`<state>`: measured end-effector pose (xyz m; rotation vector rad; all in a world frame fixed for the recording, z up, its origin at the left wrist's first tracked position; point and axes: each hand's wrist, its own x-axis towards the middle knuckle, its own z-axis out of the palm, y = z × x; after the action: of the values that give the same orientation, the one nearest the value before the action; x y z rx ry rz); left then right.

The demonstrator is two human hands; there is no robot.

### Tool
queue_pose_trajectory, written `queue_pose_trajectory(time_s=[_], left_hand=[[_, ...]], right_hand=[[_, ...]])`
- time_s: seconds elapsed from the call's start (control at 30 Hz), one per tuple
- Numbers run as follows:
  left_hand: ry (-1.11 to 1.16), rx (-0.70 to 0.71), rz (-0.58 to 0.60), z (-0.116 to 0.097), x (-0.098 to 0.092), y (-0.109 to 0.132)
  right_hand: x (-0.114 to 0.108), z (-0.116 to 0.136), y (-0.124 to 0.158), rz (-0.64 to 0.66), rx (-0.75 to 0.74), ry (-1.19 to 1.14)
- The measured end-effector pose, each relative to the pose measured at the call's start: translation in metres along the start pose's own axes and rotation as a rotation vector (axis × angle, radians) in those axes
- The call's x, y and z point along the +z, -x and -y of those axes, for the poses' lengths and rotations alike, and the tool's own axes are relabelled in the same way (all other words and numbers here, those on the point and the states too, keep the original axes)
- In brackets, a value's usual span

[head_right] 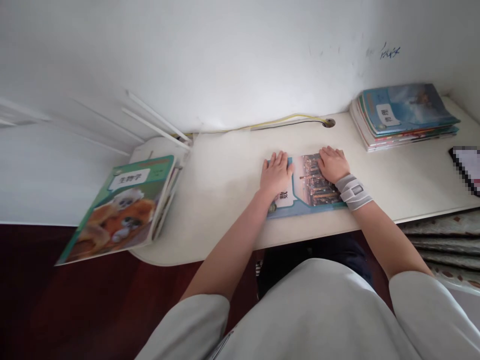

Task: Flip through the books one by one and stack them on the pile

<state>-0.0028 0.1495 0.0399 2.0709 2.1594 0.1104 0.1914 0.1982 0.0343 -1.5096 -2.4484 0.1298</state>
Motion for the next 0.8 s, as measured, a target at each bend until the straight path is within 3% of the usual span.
queue_pose_trajectory(time_s=[0.17, 0.23, 0.43, 0.6, 0.8], left_hand=[[0.046, -0.296, -0.127, 0.028, 0.002, 0.002], [0.074, -0.349, -0.196, 0.032, 0.004, 0.005], [0.48, -0.282, -0.391, 0.037, 0.006, 0.004], [0.684, -0.285, -0.485, 0.044, -0.002, -0.005], [0.985, -0.32, -0.465, 0.045, -0.01, -0.011]], right_hand=[[0.001, -0.017, 0.001, -0.042, 0.067, 0.023], [0.002, -0.017, 0.001, -0.068, 0.082, 0.068], [0.004, -0.004, -0.001, -0.09, -0.107, 0.254], [0.003, 0.004, -0.01, -0.086, -0.234, 0.315], [0.0, 0.012, -0.019, -0.157, -0.269, 0.229]])
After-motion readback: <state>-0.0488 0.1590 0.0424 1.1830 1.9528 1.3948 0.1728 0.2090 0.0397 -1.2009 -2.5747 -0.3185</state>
